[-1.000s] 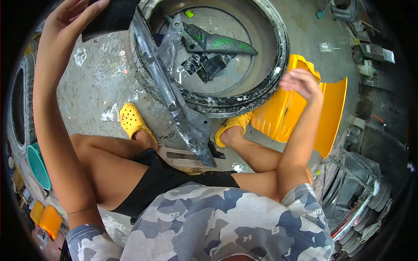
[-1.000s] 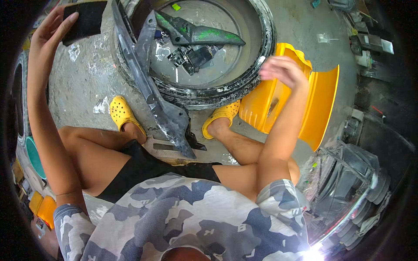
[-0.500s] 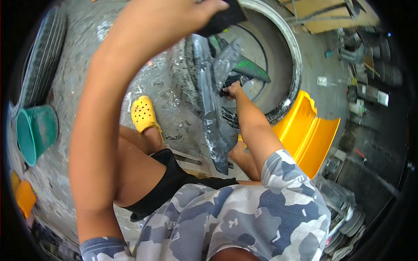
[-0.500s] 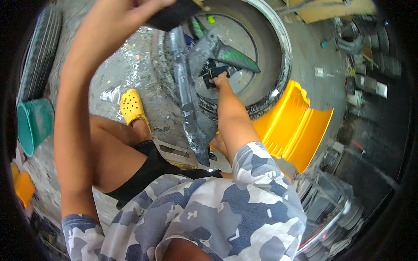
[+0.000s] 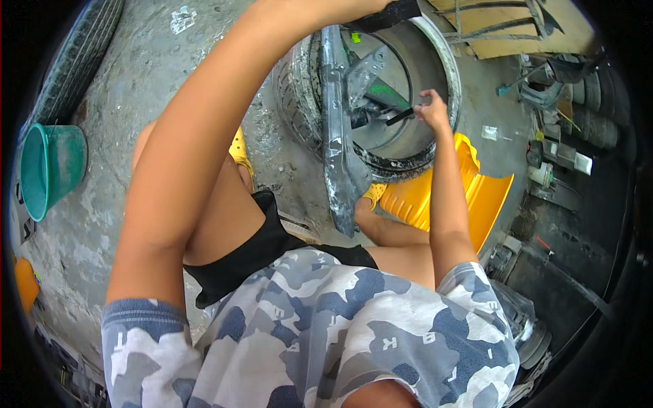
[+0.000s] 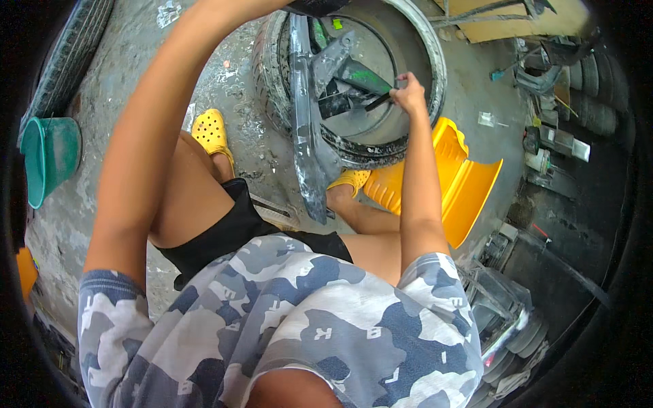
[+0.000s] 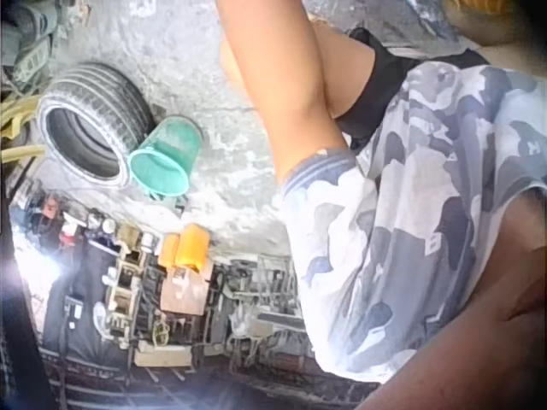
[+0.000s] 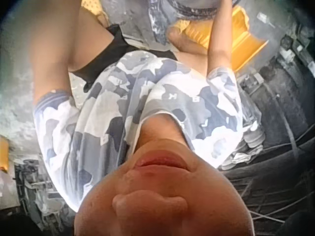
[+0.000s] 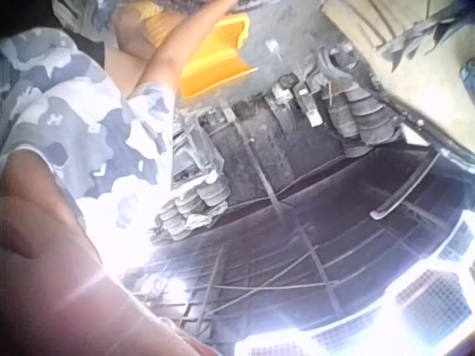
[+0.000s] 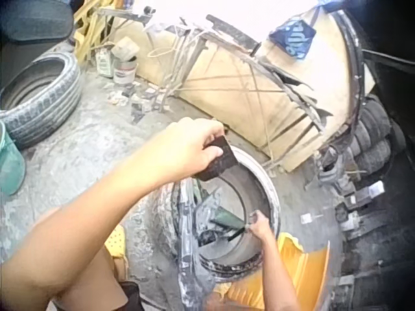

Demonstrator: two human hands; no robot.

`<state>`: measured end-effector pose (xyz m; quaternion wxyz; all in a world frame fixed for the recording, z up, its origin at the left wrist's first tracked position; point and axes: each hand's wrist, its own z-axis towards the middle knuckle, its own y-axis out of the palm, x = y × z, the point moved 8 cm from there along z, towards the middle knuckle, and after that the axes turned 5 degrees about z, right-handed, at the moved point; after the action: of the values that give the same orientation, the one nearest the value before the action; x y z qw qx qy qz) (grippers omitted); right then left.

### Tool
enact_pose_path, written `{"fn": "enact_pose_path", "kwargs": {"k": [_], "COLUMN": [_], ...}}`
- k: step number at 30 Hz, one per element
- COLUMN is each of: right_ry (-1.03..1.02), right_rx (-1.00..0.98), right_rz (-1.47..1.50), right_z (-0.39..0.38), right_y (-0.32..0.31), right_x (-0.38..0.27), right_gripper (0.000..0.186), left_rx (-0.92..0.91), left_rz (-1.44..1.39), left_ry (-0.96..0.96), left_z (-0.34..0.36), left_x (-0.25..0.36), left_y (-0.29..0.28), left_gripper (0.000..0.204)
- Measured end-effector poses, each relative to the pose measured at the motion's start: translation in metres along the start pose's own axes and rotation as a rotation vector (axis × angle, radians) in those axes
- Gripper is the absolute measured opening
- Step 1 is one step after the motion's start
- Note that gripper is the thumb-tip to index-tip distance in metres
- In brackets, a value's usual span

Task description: The recorder is using a sanding block to smooth the surface of a black plastic automotive trim piece.

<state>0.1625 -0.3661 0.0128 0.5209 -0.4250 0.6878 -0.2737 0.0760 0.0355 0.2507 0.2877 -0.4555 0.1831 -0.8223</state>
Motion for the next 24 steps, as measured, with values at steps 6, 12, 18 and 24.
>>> {"fn": "enact_pose_path", "kwargs": {"k": [6,12,18,24], "right_ry": [-0.068,-0.012,-0.108,-0.359], "right_rx": [-0.009,0.002,-0.137,-0.138], "right_rz": [0.229,0.837,1.191,0.871], "right_z": [-0.067,-0.116,-0.142,-0.159], "right_y": [-0.079,-0.098,-0.077,-0.049], "right_x": [-0.074,-0.087,-0.129,-0.176], "right_gripper": [0.023,0.025,0.041,0.059], "left_rx": [-0.13,-0.228,-0.269,-0.27], "left_rz": [-0.09,-0.143,-0.671,-0.89], "left_ry": [-0.145,-0.244,-0.687,-0.782], "left_z": [-0.01,-0.042,-0.058,-0.061], "left_x": [-0.017,-0.036,-0.049,-0.047], "left_y": [0.045,0.102,0.128,0.146], "left_gripper": [0.028,0.027,0.028,0.023]}}
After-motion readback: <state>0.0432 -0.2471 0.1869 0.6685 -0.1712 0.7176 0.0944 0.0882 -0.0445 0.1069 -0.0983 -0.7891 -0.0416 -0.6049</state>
